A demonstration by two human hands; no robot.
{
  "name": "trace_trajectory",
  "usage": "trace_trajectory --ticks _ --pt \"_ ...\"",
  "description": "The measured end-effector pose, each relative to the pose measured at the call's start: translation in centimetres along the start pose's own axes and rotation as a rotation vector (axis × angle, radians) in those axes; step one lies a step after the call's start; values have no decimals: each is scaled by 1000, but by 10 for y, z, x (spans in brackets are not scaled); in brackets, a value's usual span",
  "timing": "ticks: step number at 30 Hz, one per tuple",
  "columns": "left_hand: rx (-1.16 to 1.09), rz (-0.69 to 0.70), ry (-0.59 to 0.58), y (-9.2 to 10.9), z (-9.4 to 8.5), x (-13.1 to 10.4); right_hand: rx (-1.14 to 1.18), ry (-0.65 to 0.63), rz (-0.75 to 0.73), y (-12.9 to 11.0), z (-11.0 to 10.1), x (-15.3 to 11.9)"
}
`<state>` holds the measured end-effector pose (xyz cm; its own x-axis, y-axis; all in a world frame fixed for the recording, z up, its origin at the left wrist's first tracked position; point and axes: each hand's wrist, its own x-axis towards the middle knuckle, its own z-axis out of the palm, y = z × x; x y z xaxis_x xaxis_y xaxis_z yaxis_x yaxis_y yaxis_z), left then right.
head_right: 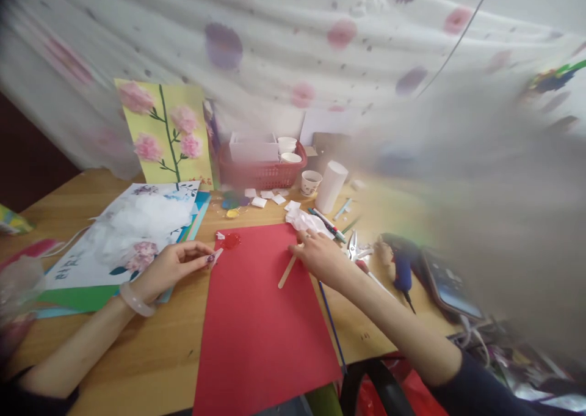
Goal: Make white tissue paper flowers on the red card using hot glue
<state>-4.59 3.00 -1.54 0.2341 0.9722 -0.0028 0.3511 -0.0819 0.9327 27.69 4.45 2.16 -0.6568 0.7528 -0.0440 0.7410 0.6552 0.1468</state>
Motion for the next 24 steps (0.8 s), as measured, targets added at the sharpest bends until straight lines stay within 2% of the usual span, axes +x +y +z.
trace_trajectory --ticks 3,5,8,11,14,18,21,24 --pt "5 -5 -4 2 0 0 -172 -70 -215 -5 -5 13" --pt "14 -11 -2 2 -1 0 -230 -71 -317 -5 -4 18" --pt "23 -23 8 -2 -3 2 -280 -39 -385 -1 3 22" --pt "3 -37 15 -7 -4 5 -330 -69 -430 5 10 24" --pt "-16 -63 33 -6 -5 7 -352 -137 -434 8 10 27" --pt "-17 -80 68 2 -6 11 -339 -223 -381 2 -5 27" --pt "-59 -84 82 7 -9 17 -231 -265 -292 -7 -20 23" --pt "-152 -76 43 5 -13 22 -128 -296 -234 -15 -27 20"
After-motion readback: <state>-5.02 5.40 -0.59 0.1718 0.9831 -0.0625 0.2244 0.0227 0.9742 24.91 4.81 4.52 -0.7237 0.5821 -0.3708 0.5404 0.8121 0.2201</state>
